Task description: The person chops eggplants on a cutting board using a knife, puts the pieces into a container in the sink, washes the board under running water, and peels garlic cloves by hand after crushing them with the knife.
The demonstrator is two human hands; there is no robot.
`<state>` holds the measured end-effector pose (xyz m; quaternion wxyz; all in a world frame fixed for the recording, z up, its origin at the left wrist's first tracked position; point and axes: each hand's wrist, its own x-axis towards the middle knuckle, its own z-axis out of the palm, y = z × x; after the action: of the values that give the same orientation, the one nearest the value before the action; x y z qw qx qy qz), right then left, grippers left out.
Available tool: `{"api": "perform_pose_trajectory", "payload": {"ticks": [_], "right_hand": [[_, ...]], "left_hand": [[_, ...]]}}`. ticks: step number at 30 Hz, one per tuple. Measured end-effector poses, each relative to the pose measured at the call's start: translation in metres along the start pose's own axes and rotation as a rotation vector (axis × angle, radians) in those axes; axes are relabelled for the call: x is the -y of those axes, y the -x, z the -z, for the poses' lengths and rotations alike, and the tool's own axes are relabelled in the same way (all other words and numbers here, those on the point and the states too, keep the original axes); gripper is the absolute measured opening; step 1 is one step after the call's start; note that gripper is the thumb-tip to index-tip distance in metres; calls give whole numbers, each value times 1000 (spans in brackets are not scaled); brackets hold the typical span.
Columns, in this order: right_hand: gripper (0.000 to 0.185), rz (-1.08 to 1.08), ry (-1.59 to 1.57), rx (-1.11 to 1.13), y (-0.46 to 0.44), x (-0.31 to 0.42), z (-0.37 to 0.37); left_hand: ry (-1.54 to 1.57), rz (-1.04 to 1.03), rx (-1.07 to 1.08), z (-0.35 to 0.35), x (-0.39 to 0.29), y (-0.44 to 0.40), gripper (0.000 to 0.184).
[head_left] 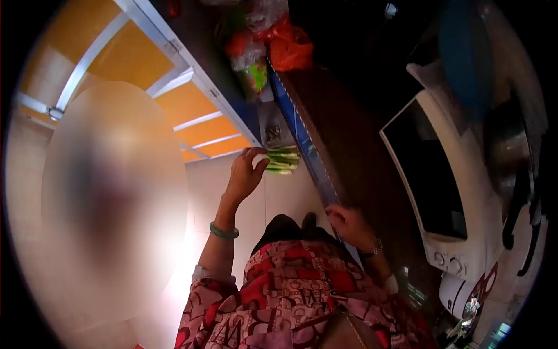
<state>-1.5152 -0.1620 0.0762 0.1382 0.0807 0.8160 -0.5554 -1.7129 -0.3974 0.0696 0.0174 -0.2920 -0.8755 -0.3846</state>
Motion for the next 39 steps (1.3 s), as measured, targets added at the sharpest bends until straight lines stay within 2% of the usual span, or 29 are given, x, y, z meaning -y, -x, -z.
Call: {"api": "perform_pose_trajectory", "payload": {"ticks": [1, 3, 5, 6, 9, 11, 12, 13, 14, 16, 17, 18, 19, 21, 22, 24, 25, 27, 28, 30, 31, 33, 34, 36, 37, 39], "right_hand": [[30, 24, 31, -6, -6, 5, 6], [30, 49, 60, -23, -19, 7, 11], [33, -102, 70, -9, -29, 0, 12], [33, -104, 67, -26, -33, 1, 13], [36, -115, 1, -118, -50, 2, 8], [30, -22, 32, -249, -69, 2, 5], [30, -39, 25, -266, -78, 10, 6], [30, -77, 12, -304, -95, 31, 15], [29, -114, -1, -339, -112, 53, 26], [29, -237, 139, -318, -148, 99, 54], [29, -37, 124, -438, -172, 100, 61], [28, 161, 107, -555, -196, 100, 66], [28, 201, 40, -558, -219, 108, 72], [27, 256, -3, -561, -272, 118, 86], [27, 269, 15, -562, -301, 116, 89], [27, 167, -112, -488, -354, 114, 91], [27, 159, -115, -491, -381, 102, 94], [31, 364, 24, -587, -422, 73, 91], [32, 430, 70, -621, -434, 62, 87], [38, 276, 270, -553, -448, 38, 80], [40, 198, 370, -517, -451, 31, 77], [45, 76, 520, -456, -449, 28, 76], [46, 34, 570, -433, -445, 33, 77], [42, -14, 690, -531, -419, 65, 80], [41, -32, 728, -563, -413, 70, 82], [34, -102, 792, -538, -412, 60, 91]], "left_hand": [[-3, -33, -58, 2, -1, -23, 22], [-18, -16, -37, 3, 2, -70, 21], [-37, -69, -36, -6, 14, -121, 24], [-33, -85, -30, -12, 17, -147, 24], [100, -252, -43, -32, 25, -223, 30], [-17, -511, -196, -45, 33, -271, 36], [-53, -471, -120, -49, 41, -290, 39], [-40, -483, -106, -60, 56, -303, 39], [-130, -407, -113, -75, 73, -314, 39], [-213, -335, -109, -85, 83, -326, 40], [-346, -291, 275, -82, 81, -318, 41], [-415, -266, 477, -78, 83, -309, 41], [-477, -246, 680, -74, 85, -300, 42], [-329, -606, 308, -67, 90, -289, 36], [-324, -612, 321, -62, 89, -291, 36], [-124, -413, 481, -52, 85, -296, 29], [-120, -414, 489, -48, 85, -300, 29], [-107, -226, 387, -39, 87, -305, 23], [-107, -226, 396, -38, 89, -308, 23], [98, -263, 87, -41, 92, -320, 20], [100, -263, 93, -49, 99, -327, 20], [58, -478, 82, -70, 114, -342, 16], [61, -477, 85, -71, 113, -348, 16], [-294, -344, 309, -66, 114, -356, 22], [-293, -344, 314, -66, 122, -358, 22], [-614, -438, -28, -63, 134, -360, 27]]}}
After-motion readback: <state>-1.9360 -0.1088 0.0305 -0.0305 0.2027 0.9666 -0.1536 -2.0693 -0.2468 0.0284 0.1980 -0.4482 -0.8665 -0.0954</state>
